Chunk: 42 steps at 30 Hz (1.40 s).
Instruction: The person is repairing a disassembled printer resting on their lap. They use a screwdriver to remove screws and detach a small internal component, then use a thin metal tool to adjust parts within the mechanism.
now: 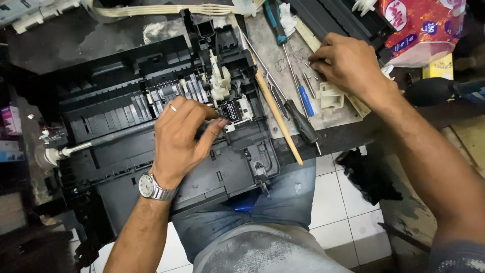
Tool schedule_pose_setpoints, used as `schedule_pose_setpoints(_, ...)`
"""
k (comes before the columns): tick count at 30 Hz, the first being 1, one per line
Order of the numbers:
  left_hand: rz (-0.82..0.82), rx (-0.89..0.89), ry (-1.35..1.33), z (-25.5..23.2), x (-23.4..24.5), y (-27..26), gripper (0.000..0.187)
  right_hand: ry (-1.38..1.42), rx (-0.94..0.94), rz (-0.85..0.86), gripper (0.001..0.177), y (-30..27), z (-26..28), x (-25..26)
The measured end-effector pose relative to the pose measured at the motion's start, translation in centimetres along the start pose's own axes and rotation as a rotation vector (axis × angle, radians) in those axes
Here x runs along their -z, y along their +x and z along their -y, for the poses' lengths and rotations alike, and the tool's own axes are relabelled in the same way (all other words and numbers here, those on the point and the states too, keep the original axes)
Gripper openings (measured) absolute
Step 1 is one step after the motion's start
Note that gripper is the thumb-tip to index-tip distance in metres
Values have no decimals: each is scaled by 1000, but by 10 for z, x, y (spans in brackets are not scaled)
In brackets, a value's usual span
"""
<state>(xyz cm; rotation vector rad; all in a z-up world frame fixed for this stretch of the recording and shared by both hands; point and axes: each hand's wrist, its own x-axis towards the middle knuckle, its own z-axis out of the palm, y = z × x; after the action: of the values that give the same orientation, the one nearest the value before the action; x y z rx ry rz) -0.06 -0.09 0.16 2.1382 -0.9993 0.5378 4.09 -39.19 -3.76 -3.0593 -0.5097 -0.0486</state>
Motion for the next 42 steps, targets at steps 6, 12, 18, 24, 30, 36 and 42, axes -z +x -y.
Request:
schedule_pose_setpoints(6, -4, -4, 15, 4, -4, -4, 25, -19, 62, 60, 28, 8, -6, 5)
schedule_pose_setpoints(12, -11, -6, 7, 0, 0, -1, 25, -131, 129, 105, 21, 13, -11, 4)
schedule_pose_setpoints(18, -17, -16, 15, 3, -3, -3, 24, -82, -109, 400, 40, 19, 9, 34)
schedule_pose_setpoints(24, 4, -8, -16, -2, -2, -1, 20, 68, -162, 365, 40, 14, -11, 61)
schedule_pose_setpoints(30, 20, -22, -155, -7, -11, -2, 13, 387, -264, 318, 19, -5, 18, 89)
schedule_pose_setpoints(36, -8, 4, -279, -24, -13, 5, 22, 672, 192, 149, 23, -16, 95, 68)
schedule_pose_setpoints(42, -80, 70, -417, -16, -20, -1, 7, 871, 233, -99, 17, -15, 150, 26)
